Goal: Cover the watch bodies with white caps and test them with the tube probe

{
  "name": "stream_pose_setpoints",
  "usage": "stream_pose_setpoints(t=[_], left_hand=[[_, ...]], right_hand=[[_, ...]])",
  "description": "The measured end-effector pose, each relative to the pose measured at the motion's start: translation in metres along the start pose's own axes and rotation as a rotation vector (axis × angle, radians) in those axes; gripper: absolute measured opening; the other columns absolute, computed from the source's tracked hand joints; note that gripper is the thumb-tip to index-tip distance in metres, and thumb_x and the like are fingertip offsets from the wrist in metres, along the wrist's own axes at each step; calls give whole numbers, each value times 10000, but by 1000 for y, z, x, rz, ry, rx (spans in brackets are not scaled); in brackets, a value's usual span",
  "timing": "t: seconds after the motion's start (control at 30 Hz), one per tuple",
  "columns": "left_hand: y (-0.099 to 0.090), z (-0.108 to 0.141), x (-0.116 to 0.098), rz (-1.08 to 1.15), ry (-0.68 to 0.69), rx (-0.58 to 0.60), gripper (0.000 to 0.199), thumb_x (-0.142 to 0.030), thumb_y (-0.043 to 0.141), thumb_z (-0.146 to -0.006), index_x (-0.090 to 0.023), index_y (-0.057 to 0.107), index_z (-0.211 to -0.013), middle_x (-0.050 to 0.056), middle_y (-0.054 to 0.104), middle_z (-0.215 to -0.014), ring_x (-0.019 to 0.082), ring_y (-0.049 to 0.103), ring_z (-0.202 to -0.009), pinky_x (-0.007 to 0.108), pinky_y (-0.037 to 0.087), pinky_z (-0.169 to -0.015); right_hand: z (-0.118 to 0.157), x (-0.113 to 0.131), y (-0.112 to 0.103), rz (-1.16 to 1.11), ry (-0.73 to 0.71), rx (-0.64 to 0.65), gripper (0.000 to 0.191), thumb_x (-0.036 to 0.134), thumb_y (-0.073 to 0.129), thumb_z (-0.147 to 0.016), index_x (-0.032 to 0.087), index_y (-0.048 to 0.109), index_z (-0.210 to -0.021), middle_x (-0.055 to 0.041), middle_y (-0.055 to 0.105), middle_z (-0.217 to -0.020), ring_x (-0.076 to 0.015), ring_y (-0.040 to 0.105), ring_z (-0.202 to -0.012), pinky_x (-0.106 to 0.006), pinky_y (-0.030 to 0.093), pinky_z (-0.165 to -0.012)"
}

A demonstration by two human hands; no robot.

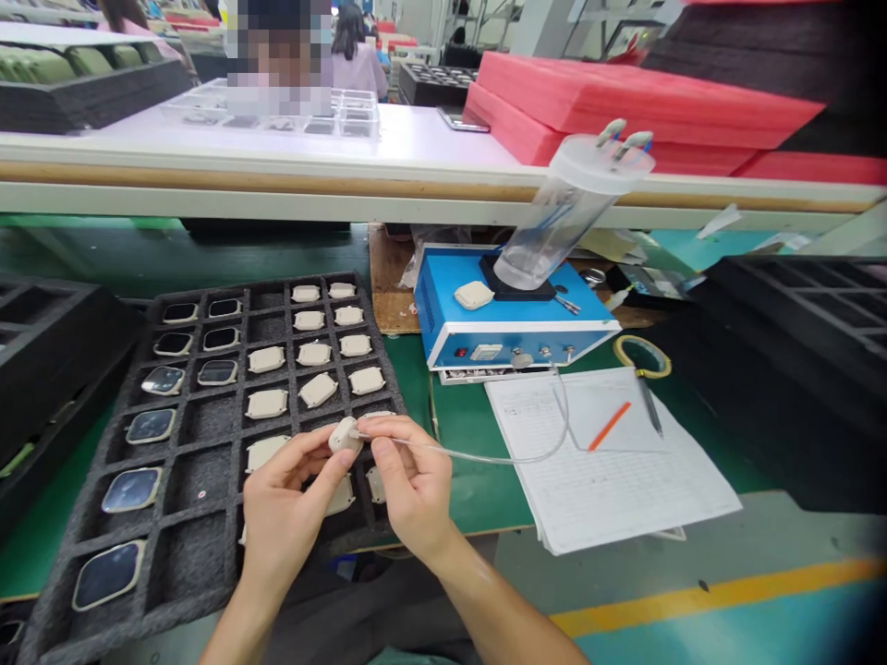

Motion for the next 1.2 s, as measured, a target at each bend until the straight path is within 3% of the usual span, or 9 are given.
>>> stream_pose_setpoints(t=[0.43,0.6,0.7,0.8,0.87,0.93,1.03,1.1,1.2], left_hand=[[0,1,4,-43,18,-32,287,-373,909,-724,-201,849,-946,63,841,-886,213,799,-724,259,665,-698],[-17,-7,-9,-343,173,62,287,-400,770,-871,-202,833,-1070,81,843,-981,224,796,-757,298,659,-714],[-31,-62,-28,-744,348,181,362,-359,619,-954,-191,783,-1230,112,823,-1138,264,786,-942,381,626,-910],[-44,-151,-35,-1190,278,325,450,-248,470,-975,-161,719,-1338,146,742,-1359,317,684,-1249,443,515,-1095],[-48,-202,-35,-1244,195,425,431,-201,521,-899,-180,773,-1248,98,796,-1250,284,724,-1155,365,539,-1036],[-50,-230,-32,-1258,151,500,446,-190,570,-837,-225,792,-1223,31,833,-1135,233,757,-1043,284,561,-950],[-64,-226,-29,-1305,163,470,490,-228,577,-849,-231,768,-1300,36,805,-1251,240,740,-1148,289,537,-1013],[-84,-202,-28,-1360,186,394,502,-275,557,-885,-213,747,-1345,74,748,-1377,292,685,-1281,365,490,-1113],[-116,-161,-24,-1449,171,355,474,-328,589,-874,-198,781,-1287,122,772,-1318,378,696,-1253,471,502,-1098]], right_hand=[[0,-5,0,-66,18,2,187,206,608,-1019,243,785,-1066,-73,787,-1042,-203,755,-1005,-338,627,-892],[6,0,-5,-67,7,-33,193,200,609,-1019,254,793,-1043,-52,796,-1025,-183,764,-990,-307,635,-883],[11,-1,-7,-84,43,-58,194,212,612,-1023,264,798,-1036,-40,797,-1013,-179,771,-968,-307,651,-866],[12,-1,-5,-85,61,-58,171,230,635,-1013,252,805,-1011,-45,800,-992,-183,780,-933,-305,663,-838],[11,0,-5,-68,59,-72,163,236,644,-1006,241,806,-987,-46,803,-970,-175,784,-895,-288,665,-818],[11,2,-4,-54,61,-82,161,237,646,-1004,236,805,-981,-44,806,-955,-165,786,-863,-269,665,-791],[12,2,-5,-55,66,-81,153,242,652,-1001,238,804,-986,-41,807,-955,-163,788,-855,-264,667,-788],[13,1,-6,-63,77,-74,152,246,653,-1002,242,804,-990,-44,806,-964,-168,788,-875,-276,668,-810],[13,-2,-7,-70,105,-52,157,250,650,-1006,243,807,-1000,-53,805,-975,-179,785,-899,-288,670,-813]])
Point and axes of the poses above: each hand's wrist, its own z-axis away from the middle knuckle, its own y-axis out of the palm, x = y × z, the point moved 3 cm from there along -z, towards the middle knuckle
